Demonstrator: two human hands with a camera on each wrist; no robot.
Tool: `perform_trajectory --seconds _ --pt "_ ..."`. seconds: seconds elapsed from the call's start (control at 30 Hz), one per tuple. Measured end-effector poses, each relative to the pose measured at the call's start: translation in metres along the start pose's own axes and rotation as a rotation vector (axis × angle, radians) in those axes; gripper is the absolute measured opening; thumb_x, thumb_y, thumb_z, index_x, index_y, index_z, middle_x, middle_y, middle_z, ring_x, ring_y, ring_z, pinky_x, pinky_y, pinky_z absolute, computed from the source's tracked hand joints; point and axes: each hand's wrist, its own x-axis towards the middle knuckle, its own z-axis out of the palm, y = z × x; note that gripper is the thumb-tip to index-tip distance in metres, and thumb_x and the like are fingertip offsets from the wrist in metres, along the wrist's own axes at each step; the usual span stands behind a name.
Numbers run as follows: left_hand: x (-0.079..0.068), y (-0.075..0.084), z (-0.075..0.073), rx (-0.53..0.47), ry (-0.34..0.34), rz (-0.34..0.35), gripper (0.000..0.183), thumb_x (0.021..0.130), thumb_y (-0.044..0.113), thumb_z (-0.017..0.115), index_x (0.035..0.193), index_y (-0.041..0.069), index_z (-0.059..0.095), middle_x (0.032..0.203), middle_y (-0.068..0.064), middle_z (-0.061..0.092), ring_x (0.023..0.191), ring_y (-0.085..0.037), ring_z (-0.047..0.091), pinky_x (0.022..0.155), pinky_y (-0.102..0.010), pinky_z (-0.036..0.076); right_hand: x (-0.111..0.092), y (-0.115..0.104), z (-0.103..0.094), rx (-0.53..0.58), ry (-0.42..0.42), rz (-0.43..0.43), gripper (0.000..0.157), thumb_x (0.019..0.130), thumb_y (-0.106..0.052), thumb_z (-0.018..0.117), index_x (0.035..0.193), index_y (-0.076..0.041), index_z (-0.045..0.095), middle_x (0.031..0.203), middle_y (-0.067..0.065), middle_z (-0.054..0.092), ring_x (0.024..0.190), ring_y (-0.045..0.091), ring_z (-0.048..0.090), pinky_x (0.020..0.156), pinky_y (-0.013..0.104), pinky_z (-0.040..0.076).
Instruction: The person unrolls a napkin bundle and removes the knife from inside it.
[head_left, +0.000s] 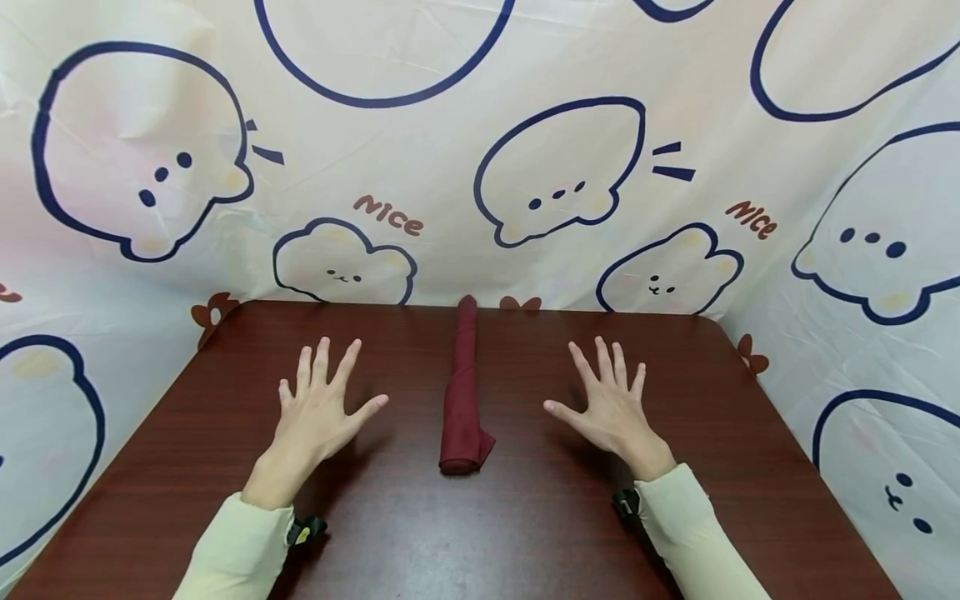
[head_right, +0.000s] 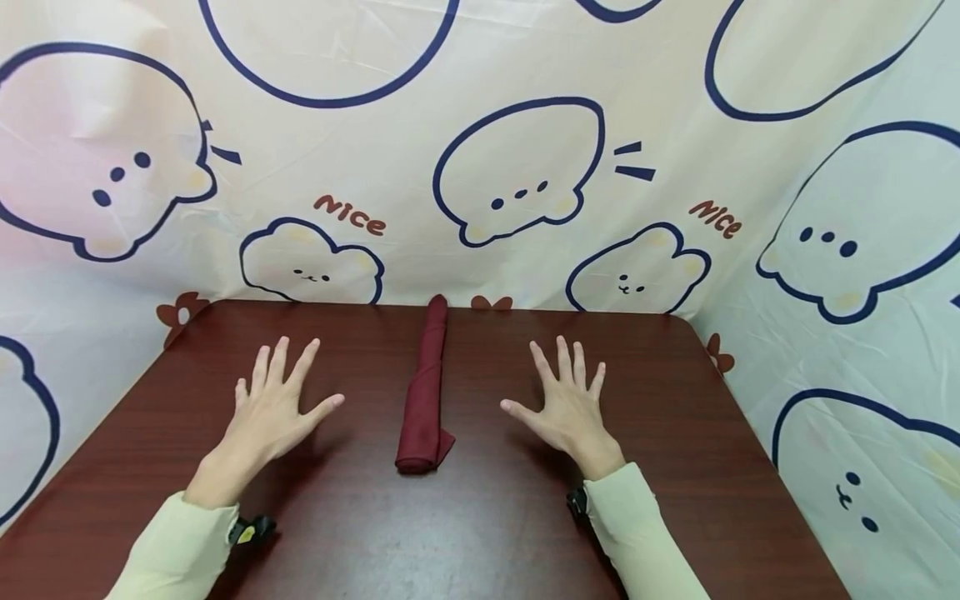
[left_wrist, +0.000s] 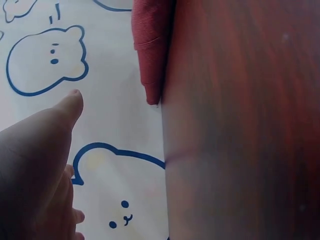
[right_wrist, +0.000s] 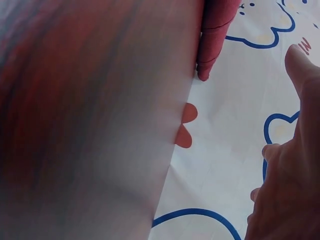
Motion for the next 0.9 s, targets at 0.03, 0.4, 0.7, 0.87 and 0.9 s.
perform_trajectory --seconds 0.03,0.4,0.7,0.87,0.9 --pt "0.000 0.000 0.001 0.000 -0.002 0.001 0.097 0.090 0.073 0.055 0.164 0.031 0.008 0.169 -0.025 0.004 0.153 -0.052 0.001 0.107 -0.086 0.010 0.000 0.001 0.001 0.004 -0.002 -0.002 0.103 0.083 -0.080 0.056 0.163 -0.035 0.010 0.172 0.015 -0.002 0.157 0.042 -0.010 0.115 0.076 -0.011" --pt "0.004 0.002 0.007 0.000 0.013 0.067 0.092 0.092 0.069 0.055 0.164 0.029 0.014 0.167 -0.025 0.012 0.153 -0.050 0.009 0.112 -0.078 0.017 0.004 0.004 -0.001 0.027 -0.054 -0.047 0.099 0.085 -0.077 0.056 0.163 -0.032 0.014 0.172 0.015 0.003 0.157 0.044 -0.002 0.118 0.074 -0.004" --pt "0.009 0.010 0.009 -0.005 0.019 0.137 0.087 0.094 0.065 0.056 0.163 0.028 0.019 0.167 -0.023 0.017 0.153 -0.048 0.015 0.114 -0.073 0.023 0.006 0.002 -0.005 0.094 -0.146 -0.076 0.097 0.087 -0.072 0.058 0.163 -0.029 0.017 0.171 0.015 0.009 0.157 0.043 0.004 0.119 0.073 0.003" --pt "0.012 0.013 0.012 -0.010 -0.010 0.149 0.085 0.095 0.064 0.056 0.163 0.026 0.020 0.167 -0.022 0.019 0.153 -0.047 0.017 0.114 -0.073 0.026 0.006 -0.001 -0.004 0.102 -0.192 -0.098 0.096 0.088 -0.071 0.059 0.163 -0.028 0.018 0.170 0.017 0.014 0.157 0.043 0.008 0.119 0.073 0.011" --pt "0.013 0.014 0.013 -0.015 -0.021 0.151 0.085 0.095 0.063 0.056 0.163 0.026 0.020 0.167 -0.022 0.019 0.153 -0.047 0.017 0.114 -0.073 0.026 0.006 -0.001 -0.004 0.104 -0.199 -0.102 0.096 0.088 -0.070 0.059 0.163 -0.027 0.019 0.170 0.017 0.015 0.156 0.044 0.009 0.119 0.073 0.012"
